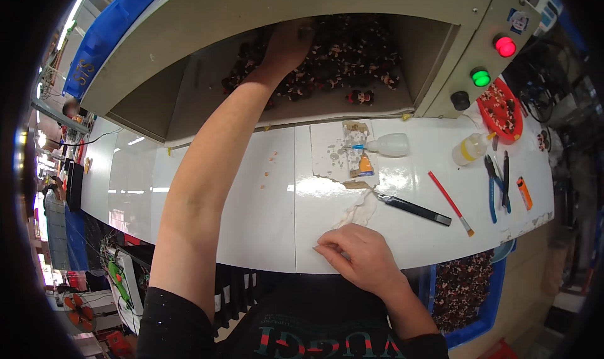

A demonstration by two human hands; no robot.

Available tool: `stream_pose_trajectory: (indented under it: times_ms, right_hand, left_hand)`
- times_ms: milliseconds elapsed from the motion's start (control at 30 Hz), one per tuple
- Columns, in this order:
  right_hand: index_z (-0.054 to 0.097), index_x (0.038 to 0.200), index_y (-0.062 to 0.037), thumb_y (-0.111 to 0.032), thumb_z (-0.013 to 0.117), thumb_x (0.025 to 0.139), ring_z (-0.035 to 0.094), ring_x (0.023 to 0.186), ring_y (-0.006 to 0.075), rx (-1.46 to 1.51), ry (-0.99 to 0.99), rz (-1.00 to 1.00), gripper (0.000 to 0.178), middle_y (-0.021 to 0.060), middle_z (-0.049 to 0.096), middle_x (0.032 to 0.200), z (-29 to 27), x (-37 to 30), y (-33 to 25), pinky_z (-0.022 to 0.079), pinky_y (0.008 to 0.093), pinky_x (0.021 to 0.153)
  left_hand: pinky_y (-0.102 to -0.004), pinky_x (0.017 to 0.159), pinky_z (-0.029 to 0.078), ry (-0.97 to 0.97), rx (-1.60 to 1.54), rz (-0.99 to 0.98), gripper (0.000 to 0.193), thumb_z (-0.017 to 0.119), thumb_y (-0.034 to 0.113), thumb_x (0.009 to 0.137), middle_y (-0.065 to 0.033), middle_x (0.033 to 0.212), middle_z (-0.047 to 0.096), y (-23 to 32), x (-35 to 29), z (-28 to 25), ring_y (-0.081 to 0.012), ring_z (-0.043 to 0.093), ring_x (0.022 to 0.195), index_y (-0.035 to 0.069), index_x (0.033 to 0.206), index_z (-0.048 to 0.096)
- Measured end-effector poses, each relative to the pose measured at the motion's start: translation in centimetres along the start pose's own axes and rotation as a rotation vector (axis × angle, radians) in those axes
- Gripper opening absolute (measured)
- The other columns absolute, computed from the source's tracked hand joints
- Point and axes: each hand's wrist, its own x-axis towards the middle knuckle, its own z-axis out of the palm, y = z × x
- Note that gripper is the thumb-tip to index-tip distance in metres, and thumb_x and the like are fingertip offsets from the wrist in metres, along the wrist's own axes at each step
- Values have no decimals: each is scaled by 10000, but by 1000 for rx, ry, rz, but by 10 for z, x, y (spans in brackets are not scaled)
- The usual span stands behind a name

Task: The person assembles small toy figurines by joining figurine parts with adhesive from an applicator bottle, then paints the assembled figurines with a paint brush.

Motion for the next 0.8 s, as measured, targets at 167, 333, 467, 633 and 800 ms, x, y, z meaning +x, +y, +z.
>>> stream_pose_trajectory:
  times_ms: [167, 333, 467, 633, 800]
  right_hand:
    - [617, 825, -45, -76, 712, 768, 581, 635, 221, -14, 22, -51, 115, 66, 590, 702, -7, -16, 10, 454, 312, 566]
    - [604, 917, -47, -27, 752, 712, 595, 758, 257, -48, 216, -177, 254, 89, 601, 836, 4, -48, 25, 488, 326, 640]
    - [524, 1038, -40, -7, 764, 693, 556, 915, 244, -60, 263, -164, 422, 103, 558, 968, 17, -66, 25, 476, 297, 750]
    - [577, 1007, -44, -24, 686, 796, 591, 871, 205, 84, 236, -82, 238, 91, 577, 974, 29, -90, 33, 514, 284, 716]
    - [581, 992, -36, -10, 640, 825, 603, 869, 203, 138, 154, -2, 179, 93, 591, 971, 33, -97, 22, 514, 292, 724]
  left_hand:
    - [-344, 845, 470, 23, -294, -313, 334, 579, 227, 896, -138, 1087, 629, 48, -46, -51, -262, 614, 965, 17, 1155, 570]
    - [-239, 860, 449, -336, -1011, -741, 441, 555, 186, 935, -72, 1170, 585, 142, -185, -108, -115, 573, 943, -5, 1324, 473]
    - [-260, 894, 451, -527, -1313, -906, 405, 466, 191, 981, -94, 1192, 564, 202, -278, -122, -124, 571, 1008, 14, 1345, 460]
    - [-295, 929, 449, -331, -1464, -1044, 424, 448, 126, 982, -99, 1206, 538, 227, -323, -117, -129, 526, 1086, 16, 1387, 388]
    - [-280, 918, 445, -365, -1385, -975, 490, 537, 60, 926, -66, 1121, 536, 233, -337, -131, -109, 523, 1032, 15, 1386, 374]
